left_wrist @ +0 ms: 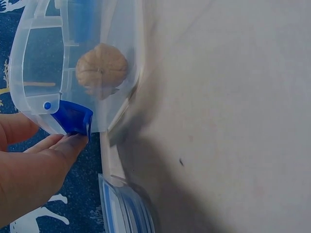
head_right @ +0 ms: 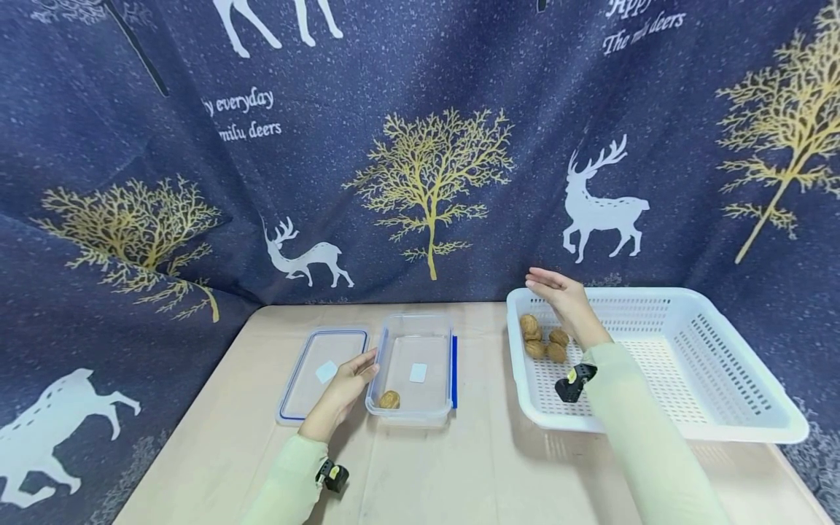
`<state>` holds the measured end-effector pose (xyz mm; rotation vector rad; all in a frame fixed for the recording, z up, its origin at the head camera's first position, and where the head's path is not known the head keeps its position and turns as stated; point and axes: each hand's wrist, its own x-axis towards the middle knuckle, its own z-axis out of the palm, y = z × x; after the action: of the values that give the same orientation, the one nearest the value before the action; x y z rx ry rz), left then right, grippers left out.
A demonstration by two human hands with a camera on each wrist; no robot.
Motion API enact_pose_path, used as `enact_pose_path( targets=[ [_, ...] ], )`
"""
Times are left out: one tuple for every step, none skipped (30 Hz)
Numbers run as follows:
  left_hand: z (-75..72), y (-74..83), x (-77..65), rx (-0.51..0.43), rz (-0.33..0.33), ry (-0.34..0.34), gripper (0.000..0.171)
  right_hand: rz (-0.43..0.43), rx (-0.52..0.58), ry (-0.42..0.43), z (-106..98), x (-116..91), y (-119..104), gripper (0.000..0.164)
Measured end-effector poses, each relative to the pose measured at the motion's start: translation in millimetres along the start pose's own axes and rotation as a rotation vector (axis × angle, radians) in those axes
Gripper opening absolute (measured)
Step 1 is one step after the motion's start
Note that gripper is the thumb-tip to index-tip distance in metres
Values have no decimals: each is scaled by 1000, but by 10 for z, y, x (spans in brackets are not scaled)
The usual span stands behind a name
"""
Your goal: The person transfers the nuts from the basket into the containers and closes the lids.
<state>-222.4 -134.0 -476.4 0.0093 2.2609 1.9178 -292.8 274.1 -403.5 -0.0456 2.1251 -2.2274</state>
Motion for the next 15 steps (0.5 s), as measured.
enact_pose_path(
  targets=[
    [1, 2, -1, 1, -1, 2, 49, 26, -15, -5, -16, -2, 11, 65],
    [3, 2, 1, 5, -2, 4, 49, 46, -35, -9, -33, -2, 25, 66],
    [5, 3, 3, 7, -4, 7, 48, 65, -50, -14, -49, -4, 40, 66],
    [6, 1, 5, 8, -2, 8, 48, 84, -69, -17, -66, 0, 59, 66],
    [9, -1, 8, 10, -1, 10, 48, 98, -77, -20, -83, 0, 77, 65],
    [11, -3, 10, 13, -1, 13, 48, 109, -83, -27, -99, 0, 98, 64],
    [13, -4, 12, 15, 3, 15, 48, 113, -88, -33, -116, 5, 119, 63],
    [13, -6, 14, 18, 4, 16, 48, 117, -98, -39, -131, 7, 139, 63],
    [14, -7, 12, 16, 4, 17, 48, 120, -102, -49, -148, 13, 160, 63],
    [14, -8, 10, 15, 4, 17, 48, 120, -111, -58, -162, 19, 181, 62],
    [14, -6, 8, 15, 3, 18, 48, 117, -107, -71, -176, 24, 201, 63],
    [13, -2, 3, 17, 4, 18, 48, 115, -107, -79, -188, 35, 220, 63],
    [12, 2, -2, 18, 5, 17, 48, 112, -105, -89, -198, 43, 239, 64],
    [12, 6, -7, 19, 5, 17, 48, 107, -108, -107, -212, 52, 259, 64],
    [12, 7, -11, 17, 4, 17, 48, 104, -99, -126, -224, 60, 278, 63]
  ],
)
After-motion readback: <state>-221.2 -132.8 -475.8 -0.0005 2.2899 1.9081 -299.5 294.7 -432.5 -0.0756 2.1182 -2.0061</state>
